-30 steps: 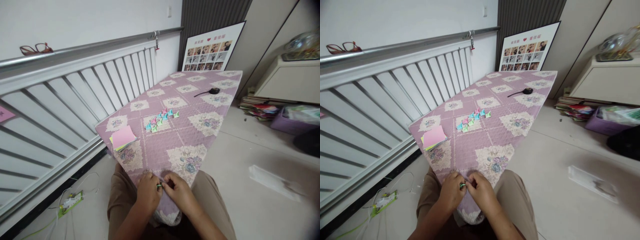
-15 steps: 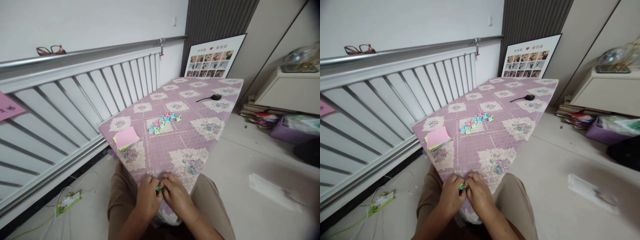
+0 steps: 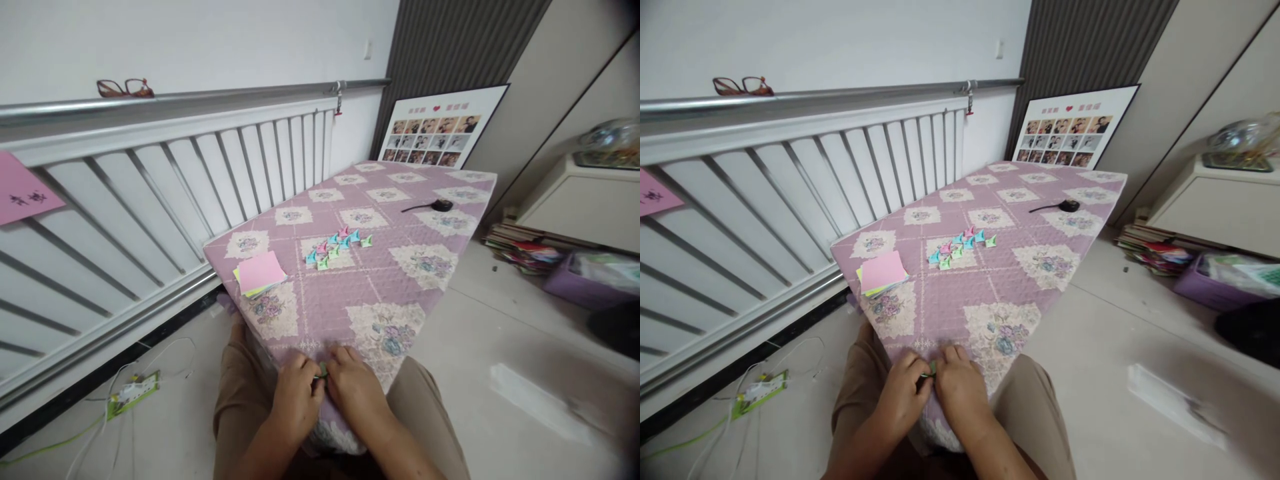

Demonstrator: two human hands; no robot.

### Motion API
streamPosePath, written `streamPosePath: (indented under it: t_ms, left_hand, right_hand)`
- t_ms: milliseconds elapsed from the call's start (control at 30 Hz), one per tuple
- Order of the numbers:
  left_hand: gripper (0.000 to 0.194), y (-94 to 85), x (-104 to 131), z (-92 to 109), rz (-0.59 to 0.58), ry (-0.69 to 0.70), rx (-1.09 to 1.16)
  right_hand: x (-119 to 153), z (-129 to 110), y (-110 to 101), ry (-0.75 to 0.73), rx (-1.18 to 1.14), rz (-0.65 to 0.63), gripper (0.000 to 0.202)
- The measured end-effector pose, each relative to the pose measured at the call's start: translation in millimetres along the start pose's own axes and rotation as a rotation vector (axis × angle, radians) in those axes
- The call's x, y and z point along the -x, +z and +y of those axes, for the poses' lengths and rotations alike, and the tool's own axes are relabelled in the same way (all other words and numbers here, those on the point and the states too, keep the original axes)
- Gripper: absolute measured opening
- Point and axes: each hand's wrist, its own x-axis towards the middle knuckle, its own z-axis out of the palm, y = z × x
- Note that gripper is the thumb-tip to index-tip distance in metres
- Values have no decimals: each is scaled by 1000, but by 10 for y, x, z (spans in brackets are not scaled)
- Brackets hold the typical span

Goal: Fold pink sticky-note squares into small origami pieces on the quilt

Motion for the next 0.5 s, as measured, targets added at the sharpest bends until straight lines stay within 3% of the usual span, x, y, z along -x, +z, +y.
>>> streamPosePath:
  t_ms: [300, 500]
  left_hand:
    - [19, -142, -19, -49, -83, 145, -27]
    - [25, -124, -30, -121, -106, 216, -124]
  right_hand:
    - [-69, -36, 7, 23, 4, -43, 21]
    - [-109, -68, 40, 31, 47, -68, 22]
